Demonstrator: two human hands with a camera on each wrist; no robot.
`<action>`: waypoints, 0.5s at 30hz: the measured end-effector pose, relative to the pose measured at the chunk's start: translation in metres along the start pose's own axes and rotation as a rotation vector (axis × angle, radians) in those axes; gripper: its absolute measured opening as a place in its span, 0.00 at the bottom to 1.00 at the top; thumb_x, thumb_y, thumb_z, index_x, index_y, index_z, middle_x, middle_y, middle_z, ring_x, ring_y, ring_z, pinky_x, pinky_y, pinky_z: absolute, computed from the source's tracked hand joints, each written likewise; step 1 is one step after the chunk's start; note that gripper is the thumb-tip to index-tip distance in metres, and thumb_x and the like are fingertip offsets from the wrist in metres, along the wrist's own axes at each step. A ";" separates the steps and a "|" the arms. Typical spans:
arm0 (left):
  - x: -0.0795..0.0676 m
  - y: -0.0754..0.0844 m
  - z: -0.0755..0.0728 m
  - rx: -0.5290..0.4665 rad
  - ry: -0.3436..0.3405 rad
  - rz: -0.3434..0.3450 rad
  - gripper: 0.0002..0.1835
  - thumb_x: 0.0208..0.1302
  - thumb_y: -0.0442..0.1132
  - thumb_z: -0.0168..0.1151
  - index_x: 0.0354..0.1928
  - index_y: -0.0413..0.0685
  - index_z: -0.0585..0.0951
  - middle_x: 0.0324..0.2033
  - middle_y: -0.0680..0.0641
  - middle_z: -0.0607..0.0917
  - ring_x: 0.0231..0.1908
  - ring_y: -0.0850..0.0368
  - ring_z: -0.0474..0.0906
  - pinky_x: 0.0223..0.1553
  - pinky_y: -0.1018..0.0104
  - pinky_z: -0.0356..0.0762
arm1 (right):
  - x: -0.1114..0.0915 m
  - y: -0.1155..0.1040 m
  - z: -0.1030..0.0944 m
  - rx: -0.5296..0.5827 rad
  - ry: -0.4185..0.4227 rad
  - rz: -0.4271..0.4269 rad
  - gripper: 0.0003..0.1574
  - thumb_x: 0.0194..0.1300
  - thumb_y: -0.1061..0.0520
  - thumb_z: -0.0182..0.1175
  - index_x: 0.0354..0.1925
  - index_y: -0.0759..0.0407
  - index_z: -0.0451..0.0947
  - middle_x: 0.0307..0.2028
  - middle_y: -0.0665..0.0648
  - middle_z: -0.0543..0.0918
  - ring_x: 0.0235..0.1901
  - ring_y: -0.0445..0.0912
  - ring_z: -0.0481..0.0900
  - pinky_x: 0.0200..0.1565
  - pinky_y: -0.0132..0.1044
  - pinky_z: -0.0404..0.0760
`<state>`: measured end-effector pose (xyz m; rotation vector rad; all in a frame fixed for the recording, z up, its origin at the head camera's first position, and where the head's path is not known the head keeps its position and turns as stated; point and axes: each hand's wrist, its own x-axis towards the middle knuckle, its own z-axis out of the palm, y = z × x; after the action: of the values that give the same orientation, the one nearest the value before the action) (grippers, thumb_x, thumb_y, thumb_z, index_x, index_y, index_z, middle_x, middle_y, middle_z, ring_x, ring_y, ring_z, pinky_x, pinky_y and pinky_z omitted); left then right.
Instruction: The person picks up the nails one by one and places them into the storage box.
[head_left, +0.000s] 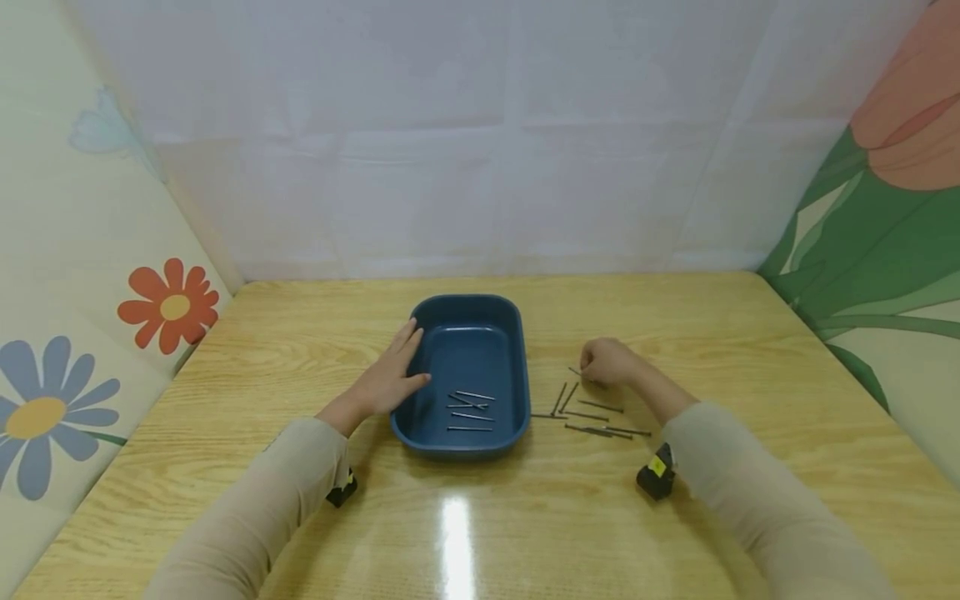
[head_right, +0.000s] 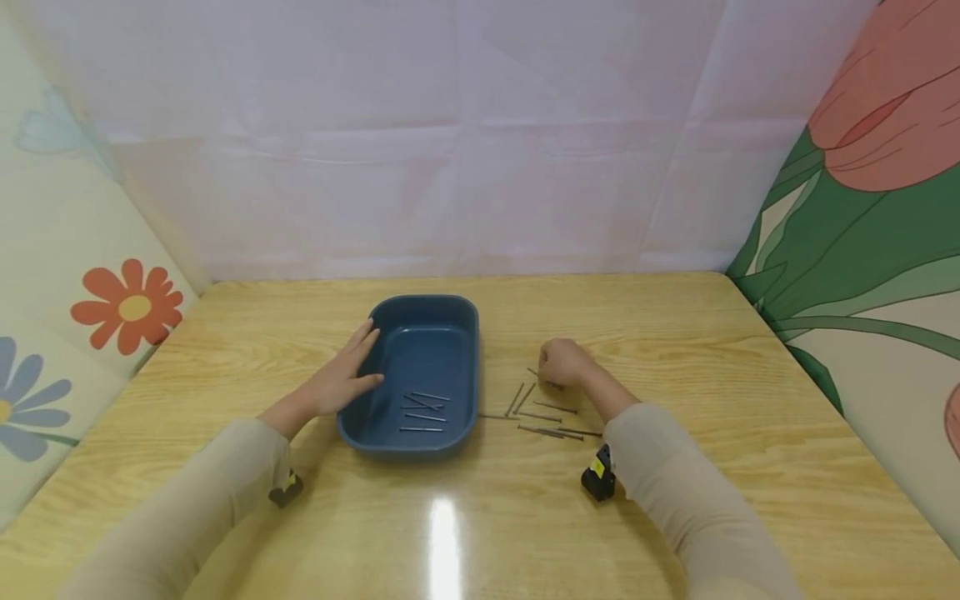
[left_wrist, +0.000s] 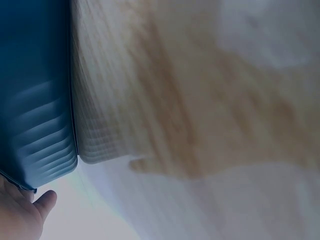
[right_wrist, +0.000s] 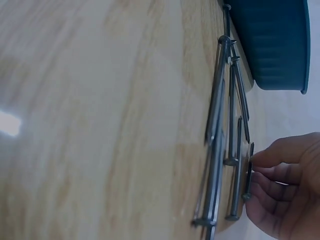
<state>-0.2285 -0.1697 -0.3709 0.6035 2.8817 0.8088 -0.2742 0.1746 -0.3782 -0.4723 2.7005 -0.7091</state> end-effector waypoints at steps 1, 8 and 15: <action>0.000 0.000 0.000 -0.002 0.000 -0.001 0.38 0.60 0.43 0.50 0.65 0.38 0.43 0.65 0.44 0.36 0.63 0.49 0.33 0.58 0.51 0.43 | 0.000 0.000 0.000 -0.006 0.002 0.006 0.01 0.49 0.65 0.54 0.24 0.65 0.72 0.21 0.55 0.73 0.19 0.44 0.68 0.23 0.33 0.69; 0.000 0.000 0.000 0.000 0.001 -0.003 0.38 0.60 0.43 0.49 0.65 0.38 0.43 0.65 0.44 0.36 0.63 0.49 0.33 0.58 0.51 0.43 | 0.002 -0.003 0.003 -0.020 -0.005 0.092 0.03 0.50 0.64 0.54 0.23 0.62 0.71 0.20 0.55 0.72 0.20 0.44 0.68 0.23 0.33 0.69; 0.000 0.001 0.000 -0.003 -0.002 -0.007 0.38 0.60 0.43 0.50 0.65 0.38 0.43 0.65 0.44 0.36 0.63 0.49 0.34 0.58 0.51 0.43 | -0.001 -0.004 0.006 -0.036 0.041 0.051 0.03 0.48 0.63 0.54 0.22 0.62 0.69 0.19 0.54 0.71 0.19 0.44 0.66 0.22 0.33 0.67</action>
<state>-0.2275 -0.1686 -0.3705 0.5932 2.8783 0.8112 -0.2699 0.1689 -0.3806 -0.4006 2.7572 -0.6646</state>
